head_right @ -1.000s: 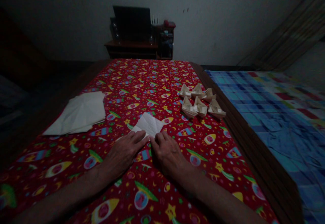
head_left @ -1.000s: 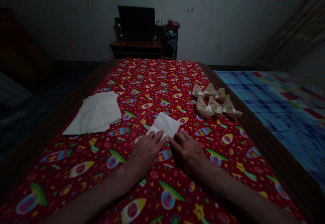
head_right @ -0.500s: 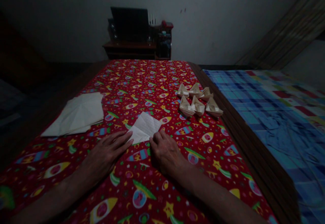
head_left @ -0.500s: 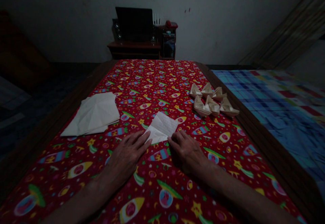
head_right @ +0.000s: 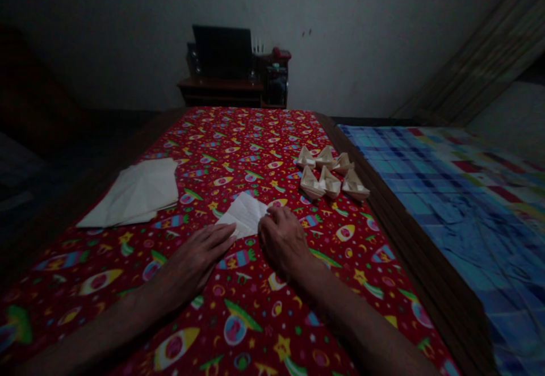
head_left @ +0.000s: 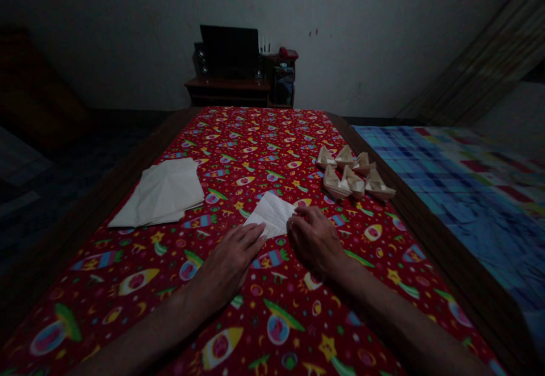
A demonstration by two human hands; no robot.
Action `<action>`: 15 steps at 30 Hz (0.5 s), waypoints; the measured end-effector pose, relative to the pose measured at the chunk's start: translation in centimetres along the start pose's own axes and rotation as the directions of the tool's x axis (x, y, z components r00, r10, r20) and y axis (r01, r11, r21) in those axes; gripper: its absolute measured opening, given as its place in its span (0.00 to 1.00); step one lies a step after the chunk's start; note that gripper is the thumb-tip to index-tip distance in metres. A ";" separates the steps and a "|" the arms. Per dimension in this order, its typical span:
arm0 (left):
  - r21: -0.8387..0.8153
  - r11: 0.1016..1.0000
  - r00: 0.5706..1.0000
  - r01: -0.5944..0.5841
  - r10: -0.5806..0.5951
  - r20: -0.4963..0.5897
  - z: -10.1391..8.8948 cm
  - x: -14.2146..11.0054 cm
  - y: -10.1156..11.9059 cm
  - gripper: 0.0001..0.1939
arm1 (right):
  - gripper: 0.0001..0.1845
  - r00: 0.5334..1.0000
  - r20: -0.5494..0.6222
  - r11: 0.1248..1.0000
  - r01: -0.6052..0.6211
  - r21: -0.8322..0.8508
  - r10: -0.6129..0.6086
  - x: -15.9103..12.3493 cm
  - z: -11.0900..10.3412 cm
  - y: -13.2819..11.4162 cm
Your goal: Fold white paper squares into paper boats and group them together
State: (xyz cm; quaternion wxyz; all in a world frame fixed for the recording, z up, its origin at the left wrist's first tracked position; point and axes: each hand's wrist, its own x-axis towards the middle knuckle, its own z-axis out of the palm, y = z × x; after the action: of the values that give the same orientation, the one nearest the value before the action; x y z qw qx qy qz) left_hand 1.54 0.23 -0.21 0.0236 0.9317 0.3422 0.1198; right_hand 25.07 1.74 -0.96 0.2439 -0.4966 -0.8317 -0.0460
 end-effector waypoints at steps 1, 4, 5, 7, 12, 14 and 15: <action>-0.008 1.000 1.000 -0.001 0.001 -0.003 -0.1 0.1 0.0 0.25 | 0.10 0.998 -0.021 0.999 -0.052 -0.012 0.051 0.4 -0.1 0.4; -0.011 1.000 1.000 -0.016 0.016 -0.014 -0.3 0.3 -0.3 0.24 | 0.14 0.991 0.015 0.991 -0.136 0.005 0.136 1.6 0.0 1.5; -0.010 1.000 1.000 -0.020 0.019 -0.017 -0.3 0.4 -0.4 0.23 | 0.14 0.989 0.035 0.989 -0.146 0.029 0.145 1.9 0.1 1.7; -0.009 1.000 0.999 -0.021 0.021 -0.025 -0.3 0.5 -0.7 0.20 | 0.13 0.984 0.073 0.979 -0.168 0.113 0.160 2.4 0.4 2.2; 0.009 1.000 0.999 -0.022 0.022 -0.026 -0.2 1.0 -1.5 0.17 | 0.12 0.954 0.189 0.888 -0.288 0.359 0.234 2.3 0.6 2.9; 0.014 0.999 0.998 -0.031 0.032 -0.048 -0.2 1.3 -1.9 0.16 | 0.12 0.940 0.243 0.864 -0.321 0.388 0.240 1.9 0.2 2.8; 0.016 0.999 0.997 -0.038 0.039 -0.063 -0.3 1.4 -2.1 0.15 | 0.12 0.935 0.268 0.863 -0.325 0.386 0.233 1.7 0.0 2.6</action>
State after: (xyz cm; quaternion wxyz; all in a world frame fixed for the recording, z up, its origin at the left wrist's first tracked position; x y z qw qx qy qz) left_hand 1.18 2.72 0.08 0.0034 0.9340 0.3257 0.1469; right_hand 26.69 4.39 -0.62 0.2598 -0.5493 -0.7617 0.2249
